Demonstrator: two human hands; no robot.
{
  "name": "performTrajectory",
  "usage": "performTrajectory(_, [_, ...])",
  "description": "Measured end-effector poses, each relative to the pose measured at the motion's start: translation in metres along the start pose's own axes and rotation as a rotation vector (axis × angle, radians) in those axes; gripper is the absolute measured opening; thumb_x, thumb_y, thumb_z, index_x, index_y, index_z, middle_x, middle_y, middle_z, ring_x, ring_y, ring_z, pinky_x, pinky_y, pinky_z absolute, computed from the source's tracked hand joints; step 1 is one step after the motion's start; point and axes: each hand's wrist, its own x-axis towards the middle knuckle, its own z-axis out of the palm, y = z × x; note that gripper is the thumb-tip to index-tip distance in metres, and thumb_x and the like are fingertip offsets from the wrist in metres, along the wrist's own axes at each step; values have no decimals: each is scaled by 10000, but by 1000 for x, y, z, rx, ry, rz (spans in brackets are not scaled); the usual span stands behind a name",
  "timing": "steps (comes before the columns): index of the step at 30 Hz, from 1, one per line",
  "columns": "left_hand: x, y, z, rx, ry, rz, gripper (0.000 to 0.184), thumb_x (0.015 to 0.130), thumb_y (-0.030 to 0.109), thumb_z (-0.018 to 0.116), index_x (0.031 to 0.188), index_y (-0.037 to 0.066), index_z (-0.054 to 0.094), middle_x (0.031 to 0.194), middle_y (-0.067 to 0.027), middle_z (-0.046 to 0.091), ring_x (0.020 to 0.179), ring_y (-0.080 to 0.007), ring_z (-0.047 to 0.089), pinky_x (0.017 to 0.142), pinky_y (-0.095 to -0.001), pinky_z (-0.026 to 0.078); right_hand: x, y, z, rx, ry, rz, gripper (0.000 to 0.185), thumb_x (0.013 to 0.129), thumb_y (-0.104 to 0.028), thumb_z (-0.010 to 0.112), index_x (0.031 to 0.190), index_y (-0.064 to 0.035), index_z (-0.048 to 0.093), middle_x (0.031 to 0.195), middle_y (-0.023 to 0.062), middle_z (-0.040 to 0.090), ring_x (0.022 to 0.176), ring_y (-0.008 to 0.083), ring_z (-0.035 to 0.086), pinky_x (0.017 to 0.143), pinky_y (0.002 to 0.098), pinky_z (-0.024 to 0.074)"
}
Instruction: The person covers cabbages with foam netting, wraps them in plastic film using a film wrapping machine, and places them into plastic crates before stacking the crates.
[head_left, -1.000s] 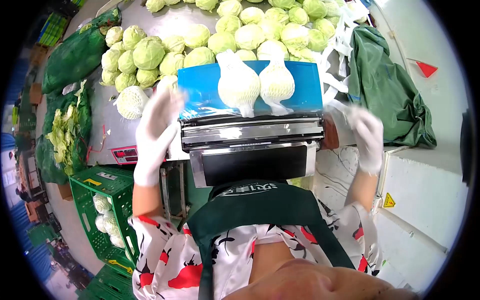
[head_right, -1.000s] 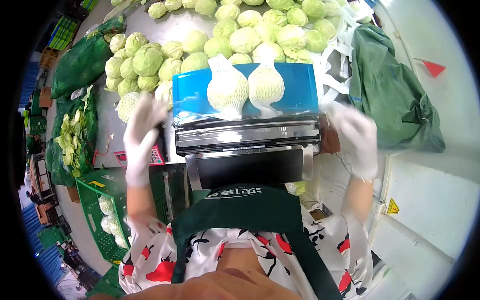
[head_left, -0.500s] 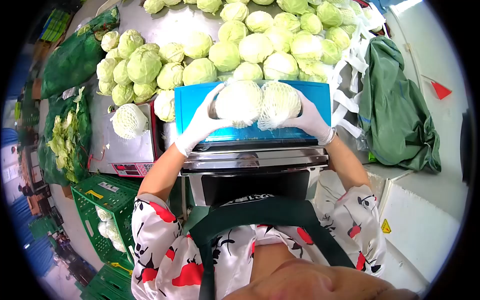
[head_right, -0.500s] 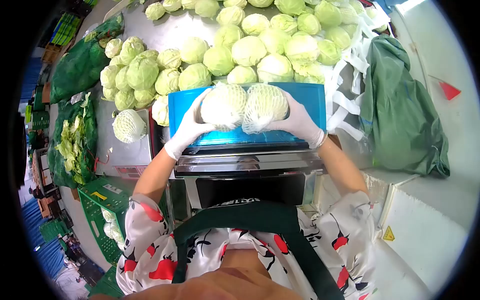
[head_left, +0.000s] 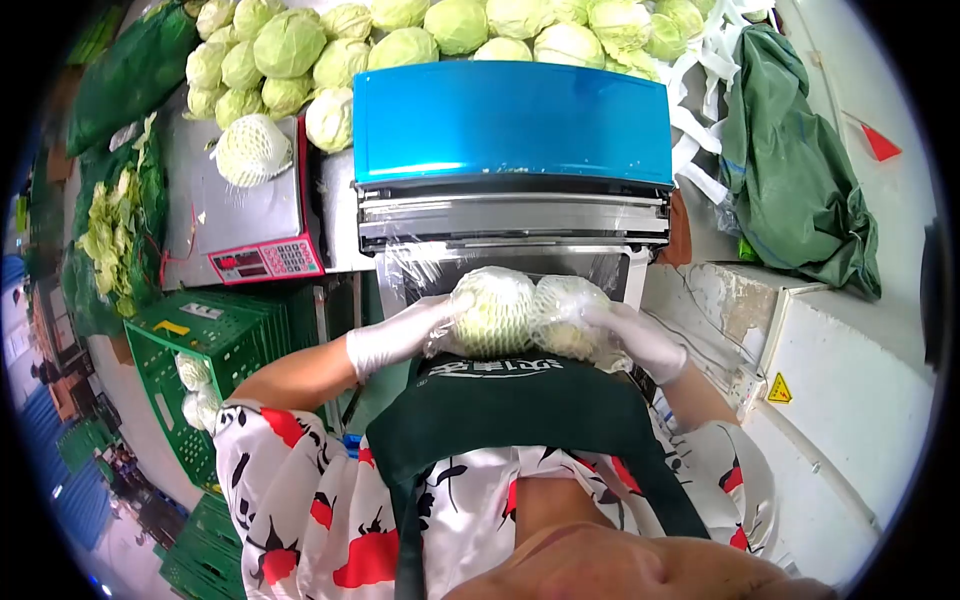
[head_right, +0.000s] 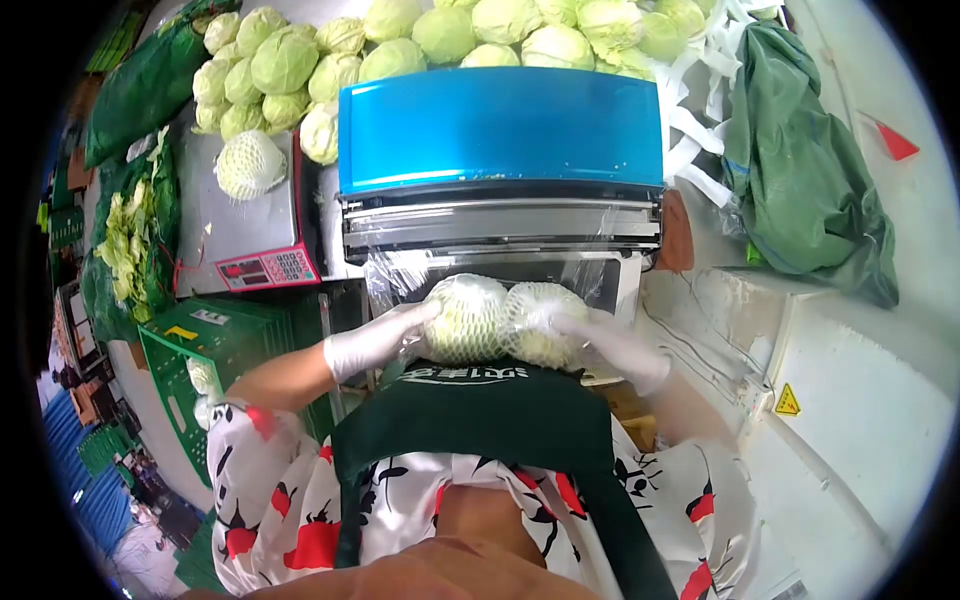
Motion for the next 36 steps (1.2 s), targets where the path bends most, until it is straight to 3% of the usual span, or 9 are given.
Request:
performTrajectory(10, [12, -12, -4, -429, 34, -62, 668, 1000, 453, 561, 1511, 68, 371, 1460, -137, 502, 1335, -259, 496, 1128, -415, 377, 54, 44, -33, 701, -269, 223, 566, 1045, -331, 466, 1502, -20, 347, 1406, 133, 534, 1282, 232, 535, 1078, 391, 417])
performTrajectory(12, [2, -29, -8, -382, 47, 37, 624, 998, 389, 596, 1484, 42, 416, 1435, -128, 530, 1302, -254, 530, 1110, -392, 404, 52, 100, -55, 178, -159, -49, 401, 1028, -258, 504, 1345, -14, 497, 1286, 121, 602, 1158, 208, 581, 989, 320, 434])
performTrajectory(18, [-28, -55, -3, 1560, 733, 642, 386, 951, 29, 583, 1326, 114, 615, 869, -128, 701, 705, -225, 693, 688, -337, 590, 22, 122, -12, -518, 740, -437, 105, 962, -118, 594, 966, -21, 633, 943, 114, 660, 742, 232, 638, 679, 314, 502])
performTrajectory(20, [-20, -50, 1, 828, 811, 804, 284, 1017, 60, 531, 1276, 100, 640, 648, -28, 564, 530, -101, 552, 513, -256, 495, 20, 115, -12, -711, 733, -579, 108, 955, -125, 611, 943, -21, 640, 855, 98, 659, 705, 208, 628, 661, 310, 493])
performTrajectory(23, [-29, -26, 5, 116, 768, 628, 282, 1062, 120, 475, 1311, 93, 605, 626, 94, 450, 481, -1, 330, 425, -174, 286, 31, 110, -42, 88, 647, -346, 144, 958, -158, 624, 856, -62, 659, 818, 66, 659, 680, 147, 613, 612, 292, 463])
performTrajectory(26, [-28, -56, -28, 10, 765, 429, 265, 1052, 85, 469, 1256, 69, 637, 696, 61, 579, 480, -11, 367, 424, -177, 305, 24, 116, -44, 99, 522, -72, 158, 956, -222, 601, 923, -77, 653, 890, 105, 666, 746, 215, 623, 645, 314, 451])
performTrajectory(29, [1, -149, -63, 715, 572, 325, 210, 954, 113, 601, 1078, -21, 704, 1015, -156, 741, 905, -209, 697, 859, -348, 542, 50, 126, -1, -399, 469, 239, 357, 979, -347, 546, 1185, -60, 598, 1145, 155, 626, 990, 291, 619, 820, 394, 482])
performTrajectory(32, [46, -154, -29, 619, 449, 106, 249, 886, 206, 671, 1025, 5, 718, 991, -189, 733, 928, -325, 710, 840, -409, 543, 84, 164, 18, -760, 457, 286, 424, 965, -389, 548, 1222, -52, 570, 1180, 160, 612, 1027, 294, 606, 855, 402, 468])
performTrajectory(36, [69, -180, -33, 604, 454, 561, 279, 826, 215, 754, 1052, 52, 731, 1008, -171, 737, 928, -304, 717, 833, -377, 554, 111, 184, 16, -830, 481, 202, 518, 947, -446, 551, 1271, -42, 533, 1227, 167, 592, 1077, 299, 589, 903, 413, 450])
